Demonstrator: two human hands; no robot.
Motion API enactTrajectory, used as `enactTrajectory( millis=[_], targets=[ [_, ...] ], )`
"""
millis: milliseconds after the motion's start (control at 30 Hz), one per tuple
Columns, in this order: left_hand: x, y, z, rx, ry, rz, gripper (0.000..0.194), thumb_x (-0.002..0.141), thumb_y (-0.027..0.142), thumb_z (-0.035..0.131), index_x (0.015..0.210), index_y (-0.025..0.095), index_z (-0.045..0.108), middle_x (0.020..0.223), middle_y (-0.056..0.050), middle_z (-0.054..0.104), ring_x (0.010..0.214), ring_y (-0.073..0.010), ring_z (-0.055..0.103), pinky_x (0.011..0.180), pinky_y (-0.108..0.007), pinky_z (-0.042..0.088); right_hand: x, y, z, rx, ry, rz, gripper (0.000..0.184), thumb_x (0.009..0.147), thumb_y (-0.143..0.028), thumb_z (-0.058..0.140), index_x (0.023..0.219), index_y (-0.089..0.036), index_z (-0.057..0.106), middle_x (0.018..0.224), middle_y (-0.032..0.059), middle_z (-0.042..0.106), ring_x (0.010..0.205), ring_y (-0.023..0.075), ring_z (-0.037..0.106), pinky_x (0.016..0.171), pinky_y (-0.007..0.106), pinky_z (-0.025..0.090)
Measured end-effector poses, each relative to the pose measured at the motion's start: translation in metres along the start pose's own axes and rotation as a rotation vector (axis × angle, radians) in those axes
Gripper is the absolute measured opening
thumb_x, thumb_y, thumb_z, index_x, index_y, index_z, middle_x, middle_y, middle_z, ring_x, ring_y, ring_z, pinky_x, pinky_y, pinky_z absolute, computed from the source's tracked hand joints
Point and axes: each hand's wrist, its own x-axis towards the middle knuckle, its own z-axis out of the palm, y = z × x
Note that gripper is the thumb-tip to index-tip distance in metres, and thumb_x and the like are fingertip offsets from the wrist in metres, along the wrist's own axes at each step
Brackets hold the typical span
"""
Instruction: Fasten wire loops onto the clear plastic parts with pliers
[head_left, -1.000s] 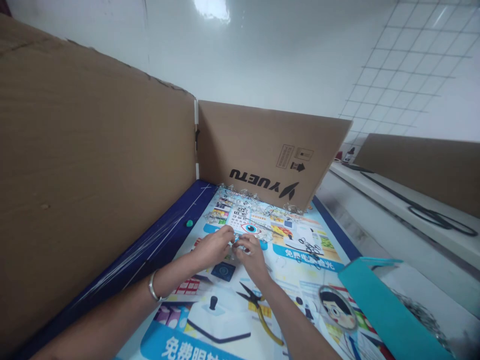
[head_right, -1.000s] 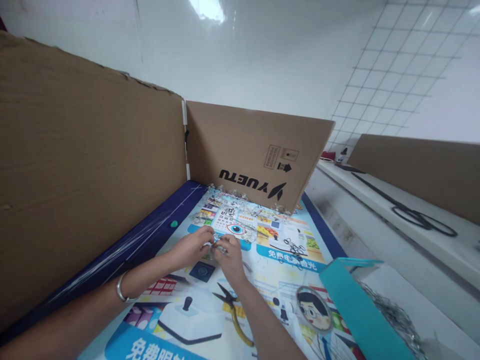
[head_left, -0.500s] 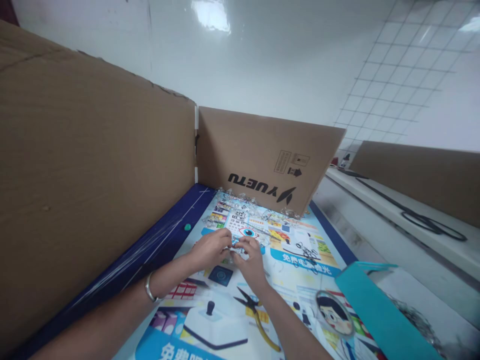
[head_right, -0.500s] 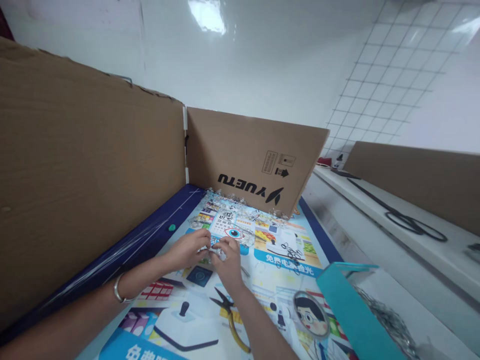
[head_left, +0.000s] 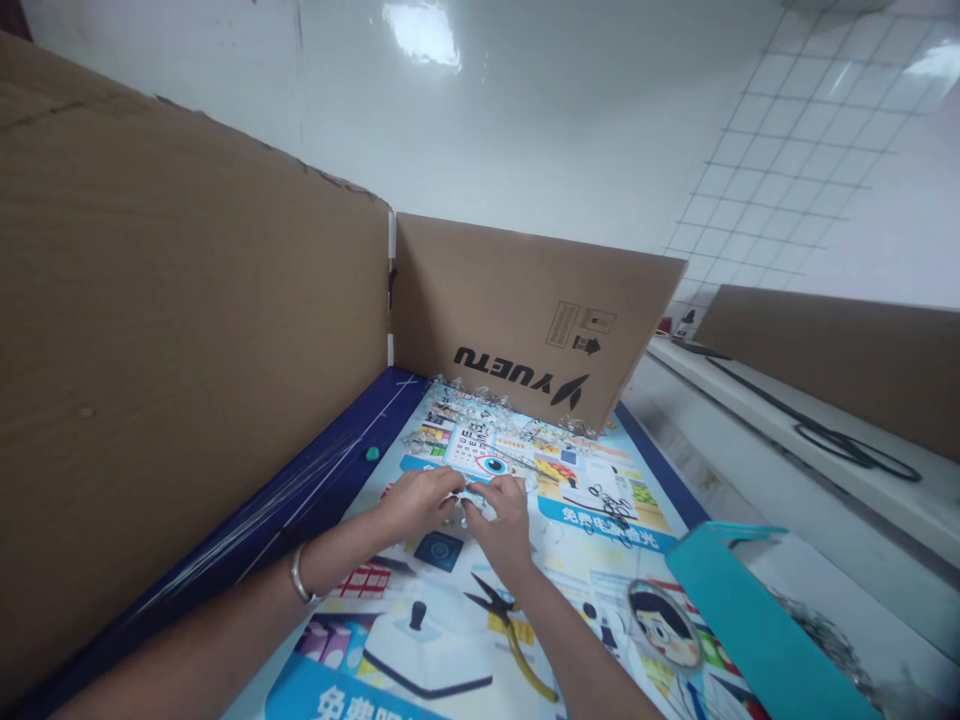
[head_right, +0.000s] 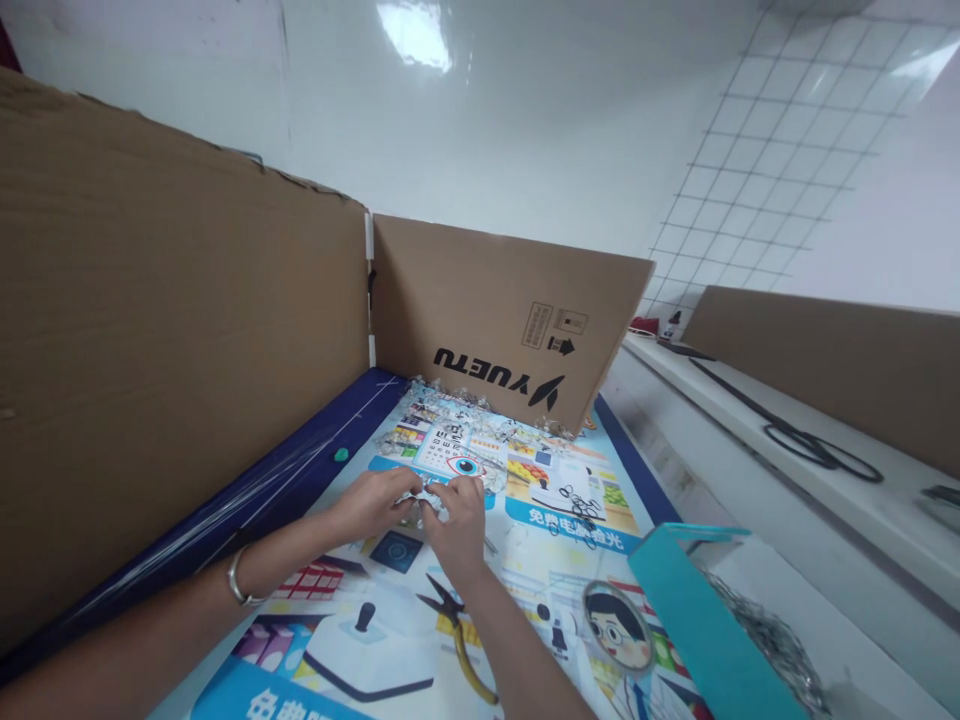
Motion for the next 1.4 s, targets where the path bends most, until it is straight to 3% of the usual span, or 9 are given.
enactTrajectory(
  millis=[167,433,600,800,1100,1400],
  targets=[
    [0.0,0.002,0.002,-0.027,-0.027,-0.072,0.025,0.073,0.013,0.052,0.096,0.021,0.052,0.084,-0.001,0.063,0.074,-0.019,0.06,0.061,-0.022,0.038,-0.002,0.003,0.003,0.016,-0.04,0.019,0.016,0.073,-0.018,0.056,0.086,-0.023,0.065,0.073,0.0014,0.057,0.076,0.0178,0.051,0.072,0.033,0.041],
    [0.001,0.008,-0.003,-0.047,-0.05,-0.039,0.029,0.074,0.009,0.047,0.098,0.023,0.056,0.086,-0.002,0.063,0.076,-0.0183,0.06,0.063,-0.022,0.04,-0.002,0.004,0.005,-0.011,-0.048,0.017,0.015,0.072,-0.017,0.055,0.082,-0.022,0.065,0.072,-0.0001,0.062,0.071,0.0161,0.055,0.077,0.034,0.04],
    [0.001,0.008,-0.002,-0.04,-0.051,-0.041,0.03,0.074,0.008,0.047,0.098,0.023,0.056,0.086,-0.003,0.062,0.076,-0.0185,0.059,0.063,-0.023,0.04,-0.002,0.002,0.004,-0.032,-0.063,0.026,0.015,0.072,-0.017,0.055,0.082,-0.022,0.065,0.07,-0.0004,0.063,0.07,0.0168,0.055,0.073,0.033,0.04],
    [0.002,0.003,-0.001,0.028,-0.052,0.072,0.018,0.077,0.011,0.049,0.09,0.021,0.057,0.085,-0.004,0.061,0.082,-0.0192,0.054,0.07,-0.026,0.038,-0.003,0.002,0.004,-0.029,-0.098,0.061,0.019,0.073,-0.015,0.052,0.085,-0.022,0.065,0.076,0.0007,0.066,0.074,0.0184,0.055,0.073,0.034,0.039],
    [0.005,0.006,-0.005,0.059,-0.022,0.208,0.017,0.081,0.011,0.049,0.091,0.02,0.057,0.083,-0.004,0.06,0.084,-0.0195,0.05,0.074,-0.029,0.032,-0.001,-0.003,0.003,-0.008,-0.116,0.123,0.019,0.07,-0.013,0.051,0.079,-0.022,0.065,0.07,-0.0004,0.064,0.07,0.0179,0.053,0.07,0.032,0.038],
    [0.002,-0.004,0.01,-0.053,0.03,0.204,0.033,0.074,0.003,0.051,0.099,0.023,0.056,0.087,0.0,0.063,0.087,-0.0174,0.054,0.08,-0.03,0.032,0.002,-0.008,0.0,0.039,-0.104,0.147,0.017,0.067,-0.014,0.05,0.075,-0.021,0.063,0.068,-0.0003,0.061,0.069,0.0174,0.051,0.067,0.03,0.039]
  ],
)
